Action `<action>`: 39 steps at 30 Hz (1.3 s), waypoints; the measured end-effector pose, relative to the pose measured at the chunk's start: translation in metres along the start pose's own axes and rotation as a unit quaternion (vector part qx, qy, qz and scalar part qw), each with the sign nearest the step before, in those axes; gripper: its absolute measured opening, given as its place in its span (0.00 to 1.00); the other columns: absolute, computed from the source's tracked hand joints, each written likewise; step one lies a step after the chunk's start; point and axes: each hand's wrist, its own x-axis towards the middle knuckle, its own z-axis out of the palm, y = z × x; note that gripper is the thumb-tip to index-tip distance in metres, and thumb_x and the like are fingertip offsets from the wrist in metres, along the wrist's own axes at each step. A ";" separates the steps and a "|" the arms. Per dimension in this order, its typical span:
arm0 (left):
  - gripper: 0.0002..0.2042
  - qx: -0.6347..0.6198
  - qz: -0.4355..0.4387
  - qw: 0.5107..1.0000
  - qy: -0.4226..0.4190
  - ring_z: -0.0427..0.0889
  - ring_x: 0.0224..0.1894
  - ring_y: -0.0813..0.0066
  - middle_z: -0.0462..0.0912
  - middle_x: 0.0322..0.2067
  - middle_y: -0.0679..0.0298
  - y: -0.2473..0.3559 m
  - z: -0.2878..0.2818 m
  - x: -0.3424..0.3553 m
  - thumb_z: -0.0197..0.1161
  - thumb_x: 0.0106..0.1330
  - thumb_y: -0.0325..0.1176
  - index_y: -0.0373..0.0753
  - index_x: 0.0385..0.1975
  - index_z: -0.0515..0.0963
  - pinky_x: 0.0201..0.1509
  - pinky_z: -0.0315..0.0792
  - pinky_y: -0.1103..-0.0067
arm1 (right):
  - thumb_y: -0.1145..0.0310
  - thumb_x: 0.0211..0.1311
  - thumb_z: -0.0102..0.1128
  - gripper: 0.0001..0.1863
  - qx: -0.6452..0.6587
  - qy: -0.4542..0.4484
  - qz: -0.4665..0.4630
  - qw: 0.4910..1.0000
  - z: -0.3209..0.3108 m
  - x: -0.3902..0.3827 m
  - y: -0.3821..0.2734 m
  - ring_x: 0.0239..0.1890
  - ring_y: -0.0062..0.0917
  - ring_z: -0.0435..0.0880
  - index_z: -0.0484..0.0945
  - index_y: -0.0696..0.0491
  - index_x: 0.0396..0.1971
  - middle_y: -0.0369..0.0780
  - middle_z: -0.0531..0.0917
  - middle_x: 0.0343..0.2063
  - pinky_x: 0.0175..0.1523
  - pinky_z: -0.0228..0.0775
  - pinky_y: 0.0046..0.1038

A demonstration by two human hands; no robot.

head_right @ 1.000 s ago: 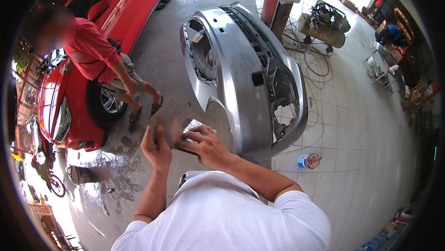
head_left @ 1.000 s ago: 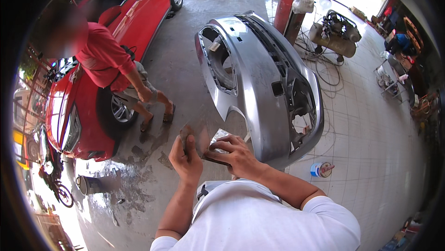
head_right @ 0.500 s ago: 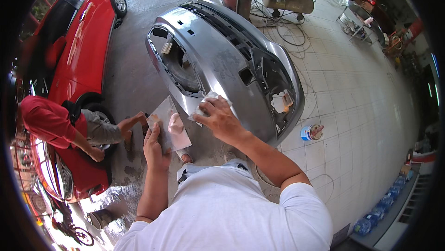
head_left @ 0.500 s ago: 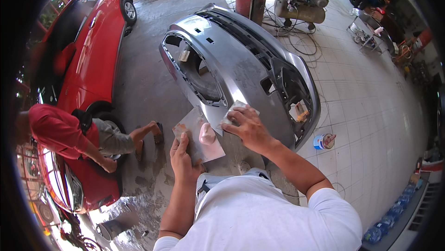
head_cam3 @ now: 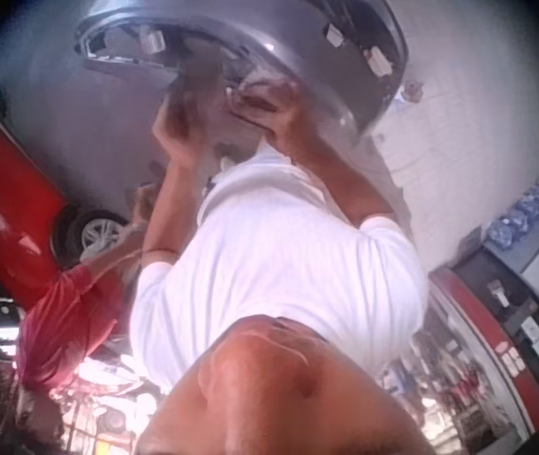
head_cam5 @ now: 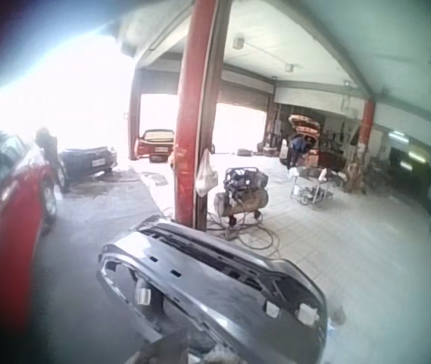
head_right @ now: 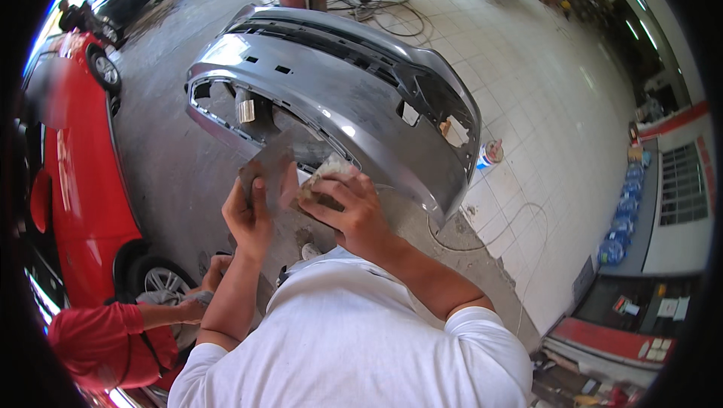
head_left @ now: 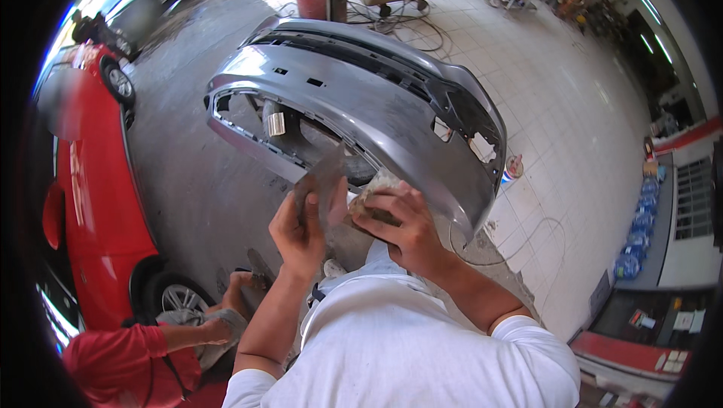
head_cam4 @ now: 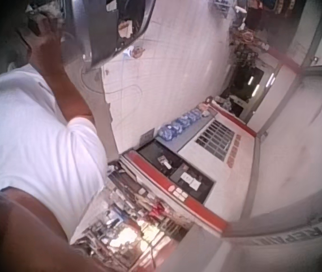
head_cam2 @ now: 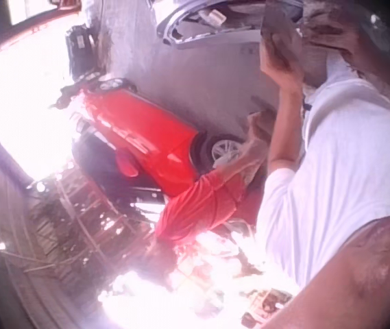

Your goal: The person scoops filler from a bucket, spreads it onto a metal spreader, and applies it to a detached car bumper. They smooth the filler across the bumper surface using the spreader and a sanding block.

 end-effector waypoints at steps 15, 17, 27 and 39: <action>0.17 -0.454 -0.418 0.783 -0.082 0.85 0.51 0.69 0.83 0.53 0.62 -0.050 0.029 0.171 0.60 0.80 0.38 0.37 0.61 0.76 0.54 0.83 0.70 | 0.91 0.44 0.65 0.36 0.135 0.179 0.054 0.973 0.039 0.131 0.037 0.66 0.48 0.75 0.78 0.47 0.57 0.48 0.72 0.61 0.69 0.68 0.54; 0.17 -0.461 -0.434 0.767 -0.110 0.84 0.51 0.70 0.83 0.53 0.62 -0.054 0.030 0.187 0.60 0.79 0.38 0.37 0.61 0.76 0.54 0.82 0.71 | 0.88 0.46 0.65 0.33 0.014 0.139 0.111 0.984 0.038 0.139 0.073 0.66 0.45 0.76 0.81 0.46 0.55 0.46 0.75 0.59 0.68 0.68 0.54; 0.11 -0.208 0.032 0.934 -0.290 0.77 0.39 0.83 0.86 0.39 0.64 -0.102 0.067 0.268 0.59 0.81 0.32 0.29 0.51 0.80 0.43 0.72 0.83 | 0.85 0.40 0.64 0.36 -0.206 0.118 0.244 0.940 0.049 0.202 0.045 0.64 0.35 0.79 0.87 0.41 0.54 0.34 0.83 0.55 0.71 0.64 0.49; 0.16 -0.426 -0.408 0.773 -0.235 0.84 0.51 0.70 0.84 0.51 0.60 -0.249 0.109 0.413 0.58 0.81 0.37 0.34 0.60 0.75 0.55 0.81 0.71 | 0.89 0.50 0.55 0.31 -0.255 0.114 0.441 0.853 0.094 0.218 0.153 0.53 0.42 0.86 0.87 0.47 0.53 0.43 0.88 0.50 0.58 0.78 0.39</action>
